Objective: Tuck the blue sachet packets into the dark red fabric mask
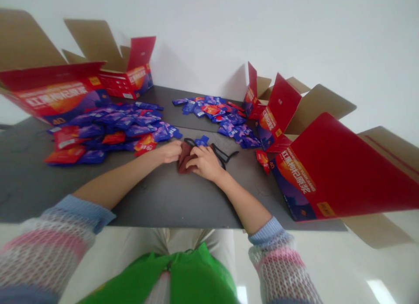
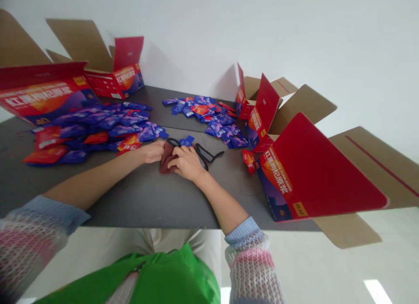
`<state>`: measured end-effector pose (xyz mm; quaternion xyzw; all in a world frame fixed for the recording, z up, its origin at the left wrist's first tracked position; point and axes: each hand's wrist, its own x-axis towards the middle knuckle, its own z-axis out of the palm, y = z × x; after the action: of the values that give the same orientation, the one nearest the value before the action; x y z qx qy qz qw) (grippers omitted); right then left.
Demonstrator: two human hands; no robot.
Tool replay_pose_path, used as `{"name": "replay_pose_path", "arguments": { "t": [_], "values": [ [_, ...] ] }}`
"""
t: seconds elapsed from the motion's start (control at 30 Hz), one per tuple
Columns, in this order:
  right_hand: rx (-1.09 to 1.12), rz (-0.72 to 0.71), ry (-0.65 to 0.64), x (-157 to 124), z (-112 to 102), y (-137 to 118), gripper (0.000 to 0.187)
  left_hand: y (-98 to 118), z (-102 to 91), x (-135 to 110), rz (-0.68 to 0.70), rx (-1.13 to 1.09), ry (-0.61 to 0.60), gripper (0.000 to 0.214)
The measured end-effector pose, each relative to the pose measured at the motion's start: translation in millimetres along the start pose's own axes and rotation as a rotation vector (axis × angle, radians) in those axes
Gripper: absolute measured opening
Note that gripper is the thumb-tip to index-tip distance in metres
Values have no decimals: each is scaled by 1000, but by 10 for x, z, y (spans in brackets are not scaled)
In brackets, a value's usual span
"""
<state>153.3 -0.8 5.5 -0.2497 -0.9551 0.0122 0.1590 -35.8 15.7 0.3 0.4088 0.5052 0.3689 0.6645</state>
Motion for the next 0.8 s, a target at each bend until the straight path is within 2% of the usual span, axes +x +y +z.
{"name": "replay_pose_path", "arguments": {
  "t": [0.23,0.4,0.47,0.53,0.6,0.67,0.7,0.8],
  "values": [
    [-1,165,43,72,15,86,12,-113,149,29,131,63,222,13],
    [-84,455,68,-26,-45,309,23,-199,207,-38,233,125,282,24],
    [-124,585,59,-88,-64,405,25,-125,175,-140,309,235,263,29],
    [-154,668,66,-133,-68,467,27,33,122,-296,454,528,266,36],
    [-177,688,83,-149,-56,486,28,249,52,-476,557,963,450,45],
    [-200,678,91,-145,-37,477,29,470,-47,-627,504,1292,741,57],
    [-211,670,91,-138,-26,468,29,563,-114,-677,443,1398,869,64],
    [-242,677,90,-116,0,434,29,719,-404,-706,351,1516,1046,70]
  ]
}}
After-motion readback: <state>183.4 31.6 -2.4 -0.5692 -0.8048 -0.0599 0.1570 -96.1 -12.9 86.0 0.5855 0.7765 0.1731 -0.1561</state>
